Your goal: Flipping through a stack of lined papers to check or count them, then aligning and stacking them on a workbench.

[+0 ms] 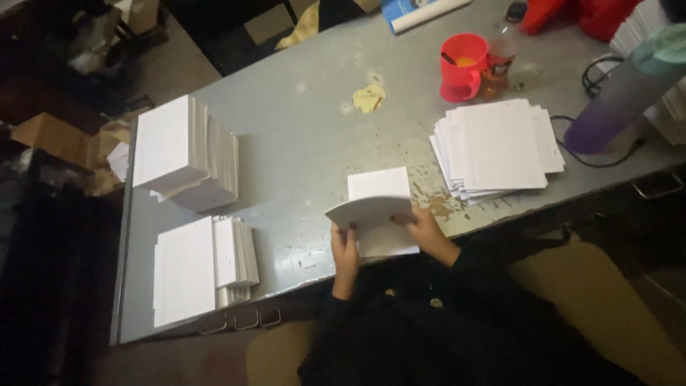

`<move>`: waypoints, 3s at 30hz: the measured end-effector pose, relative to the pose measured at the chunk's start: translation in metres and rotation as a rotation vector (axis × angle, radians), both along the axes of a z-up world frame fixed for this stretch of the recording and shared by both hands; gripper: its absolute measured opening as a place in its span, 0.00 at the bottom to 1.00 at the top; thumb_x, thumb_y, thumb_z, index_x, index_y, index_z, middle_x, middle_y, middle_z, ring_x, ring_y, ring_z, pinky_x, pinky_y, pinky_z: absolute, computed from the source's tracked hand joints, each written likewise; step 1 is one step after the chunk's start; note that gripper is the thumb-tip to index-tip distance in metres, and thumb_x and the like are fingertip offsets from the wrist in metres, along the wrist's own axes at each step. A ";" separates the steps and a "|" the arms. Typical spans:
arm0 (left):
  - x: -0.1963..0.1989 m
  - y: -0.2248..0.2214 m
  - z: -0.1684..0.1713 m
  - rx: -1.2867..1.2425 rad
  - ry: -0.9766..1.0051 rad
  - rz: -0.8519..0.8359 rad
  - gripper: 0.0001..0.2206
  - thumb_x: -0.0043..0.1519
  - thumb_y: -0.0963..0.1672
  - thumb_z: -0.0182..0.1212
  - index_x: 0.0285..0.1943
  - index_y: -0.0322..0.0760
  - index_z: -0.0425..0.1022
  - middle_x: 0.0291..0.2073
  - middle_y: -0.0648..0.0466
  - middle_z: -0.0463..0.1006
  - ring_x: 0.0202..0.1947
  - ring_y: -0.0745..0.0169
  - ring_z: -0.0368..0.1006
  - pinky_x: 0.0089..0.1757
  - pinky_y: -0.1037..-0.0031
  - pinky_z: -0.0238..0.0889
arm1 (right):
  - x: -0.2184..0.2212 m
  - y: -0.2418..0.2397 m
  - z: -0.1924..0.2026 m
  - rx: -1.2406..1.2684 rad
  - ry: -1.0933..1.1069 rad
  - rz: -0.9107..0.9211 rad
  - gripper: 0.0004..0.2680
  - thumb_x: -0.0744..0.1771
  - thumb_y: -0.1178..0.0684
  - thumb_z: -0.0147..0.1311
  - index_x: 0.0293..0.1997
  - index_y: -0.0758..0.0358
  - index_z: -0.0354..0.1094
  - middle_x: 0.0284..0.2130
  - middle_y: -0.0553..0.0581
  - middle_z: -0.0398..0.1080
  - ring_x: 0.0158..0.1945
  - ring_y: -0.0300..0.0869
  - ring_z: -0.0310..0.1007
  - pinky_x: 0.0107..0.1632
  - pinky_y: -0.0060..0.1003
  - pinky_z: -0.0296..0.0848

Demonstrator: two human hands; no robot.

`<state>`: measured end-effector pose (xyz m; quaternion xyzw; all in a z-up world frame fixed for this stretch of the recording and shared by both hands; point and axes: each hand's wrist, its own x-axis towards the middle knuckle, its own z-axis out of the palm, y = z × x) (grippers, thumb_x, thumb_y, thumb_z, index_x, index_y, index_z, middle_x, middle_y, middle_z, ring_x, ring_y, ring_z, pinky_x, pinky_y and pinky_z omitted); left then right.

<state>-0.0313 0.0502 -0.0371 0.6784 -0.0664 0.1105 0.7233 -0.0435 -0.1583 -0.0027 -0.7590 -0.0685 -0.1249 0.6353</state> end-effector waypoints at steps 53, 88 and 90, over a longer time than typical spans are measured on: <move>-0.005 -0.004 0.017 0.812 -0.084 -0.275 0.21 0.64 0.48 0.62 0.66 0.44 0.71 0.67 0.45 0.66 0.69 0.37 0.59 0.67 0.54 0.50 | -0.060 -0.070 -0.071 0.100 0.809 0.029 0.18 0.70 0.53 0.55 0.63 0.77 0.62 0.46 0.83 0.71 0.45 0.68 0.76 0.42 0.59 0.79; 0.292 0.289 0.160 1.769 -0.252 0.709 0.09 0.49 0.38 0.63 0.37 0.40 0.73 0.28 0.49 0.76 0.28 0.46 0.77 0.31 0.62 0.71 | 0.020 0.005 0.028 -0.116 0.482 0.072 0.22 0.68 0.54 0.48 0.73 0.62 0.51 0.62 0.66 0.66 0.61 0.53 0.71 0.58 0.47 0.74; 0.284 0.286 0.157 1.881 -0.278 0.759 0.08 0.54 0.37 0.60 0.38 0.43 0.73 0.31 0.53 0.76 0.28 0.53 0.77 0.30 0.67 0.72 | 0.021 0.003 0.022 -0.107 0.422 0.124 0.20 0.69 0.56 0.47 0.71 0.64 0.55 0.57 0.67 0.71 0.57 0.53 0.75 0.56 0.46 0.79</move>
